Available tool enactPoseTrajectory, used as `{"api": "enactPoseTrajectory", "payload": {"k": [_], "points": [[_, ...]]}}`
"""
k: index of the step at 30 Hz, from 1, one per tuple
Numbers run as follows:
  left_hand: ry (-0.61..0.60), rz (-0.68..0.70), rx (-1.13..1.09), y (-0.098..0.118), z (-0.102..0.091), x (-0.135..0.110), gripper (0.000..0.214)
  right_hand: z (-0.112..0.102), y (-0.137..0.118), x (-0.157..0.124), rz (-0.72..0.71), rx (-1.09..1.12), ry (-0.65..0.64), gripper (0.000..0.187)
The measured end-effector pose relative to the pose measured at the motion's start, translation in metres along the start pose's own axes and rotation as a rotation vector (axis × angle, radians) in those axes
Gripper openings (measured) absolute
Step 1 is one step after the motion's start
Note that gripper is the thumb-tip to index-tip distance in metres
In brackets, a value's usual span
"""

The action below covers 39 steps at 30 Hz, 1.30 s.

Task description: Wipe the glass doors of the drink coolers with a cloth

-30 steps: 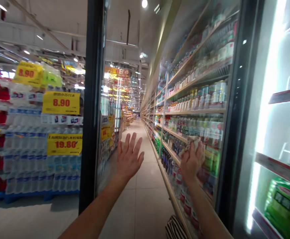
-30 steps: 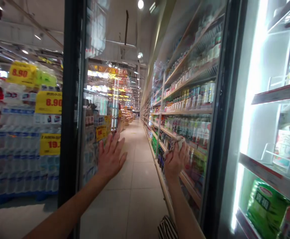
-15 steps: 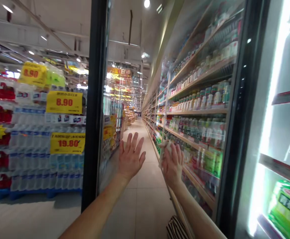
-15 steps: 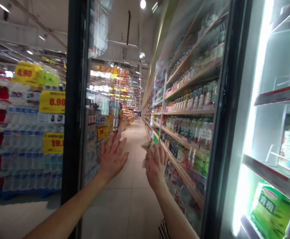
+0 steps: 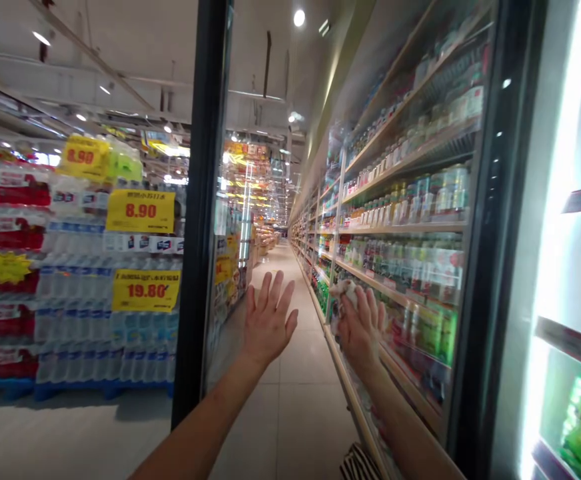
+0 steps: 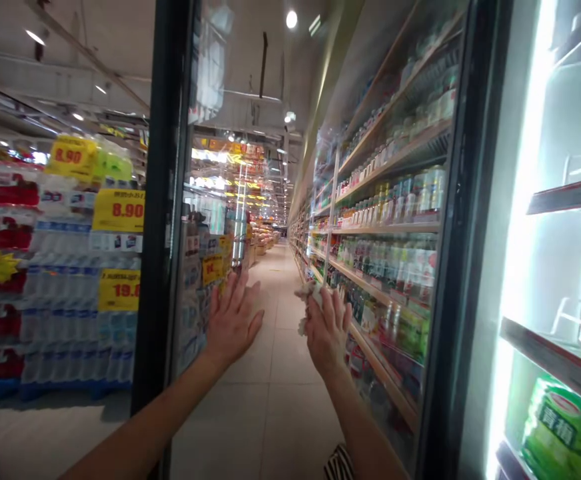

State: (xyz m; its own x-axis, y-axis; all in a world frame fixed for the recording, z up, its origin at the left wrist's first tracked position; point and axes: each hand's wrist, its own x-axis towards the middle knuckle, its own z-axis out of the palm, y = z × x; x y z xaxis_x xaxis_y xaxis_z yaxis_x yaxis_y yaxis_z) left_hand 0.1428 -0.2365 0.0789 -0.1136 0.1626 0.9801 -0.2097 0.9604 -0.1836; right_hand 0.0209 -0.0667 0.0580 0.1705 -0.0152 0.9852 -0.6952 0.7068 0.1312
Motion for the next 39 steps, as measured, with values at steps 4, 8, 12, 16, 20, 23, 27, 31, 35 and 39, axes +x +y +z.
{"api": "enactPoseTrajectory", "payload": {"k": [4, 8, 12, 16, 20, 23, 27, 31, 35, 39], "points": [[0.005, 0.0, -0.005, 0.0, 0.0, 0.0, 0.05, 0.0, 0.008, 0.012, 0.226, -0.049, 0.148, 0.043], [0.008, 0.0, -0.006, 0.001, -0.001, -0.001, 0.051, 0.001, -0.004, 0.005, 0.034, 0.027, 0.013, 0.042], [0.006, 0.0, 0.001, 0.0, -0.001, -0.001, 0.051, 0.001, 0.018, 0.001, -0.006, 0.002, 0.021, 0.041], [-0.004, 0.002, -0.001, 0.0, -0.002, -0.001, 0.052, -0.001, 0.066, 0.014, 0.395, -0.082, 0.206, 0.045], [0.013, 0.007, -0.011, 0.0, -0.002, -0.001, 0.051, 0.0, 0.061, 0.007, 0.303, -0.08, 0.206, 0.045], [0.015, 0.004, -0.011, 0.0, -0.001, -0.002, 0.05, 0.002, 0.041, -0.002, 0.012, -0.032, 0.067, 0.042], [0.009, -0.001, -0.01, -0.001, 0.0, -0.002, 0.05, 0.002, 0.038, 0.006, 0.081, -0.056, 0.104, 0.044], [0.012, 0.005, -0.01, -0.001, 0.0, -0.002, 0.05, 0.002, 0.019, 0.009, 0.154, -0.057, 0.132, 0.046], [0.038, 0.014, -0.017, -0.001, 0.0, -0.002, 0.05, 0.006, -0.013, 0.004, -0.113, 0.084, -0.008, 0.039], [0.031, 0.018, -0.026, -0.001, -0.001, -0.002, 0.05, 0.007, -0.014, 0.018, 0.051, 0.008, 0.125, 0.038]]}}
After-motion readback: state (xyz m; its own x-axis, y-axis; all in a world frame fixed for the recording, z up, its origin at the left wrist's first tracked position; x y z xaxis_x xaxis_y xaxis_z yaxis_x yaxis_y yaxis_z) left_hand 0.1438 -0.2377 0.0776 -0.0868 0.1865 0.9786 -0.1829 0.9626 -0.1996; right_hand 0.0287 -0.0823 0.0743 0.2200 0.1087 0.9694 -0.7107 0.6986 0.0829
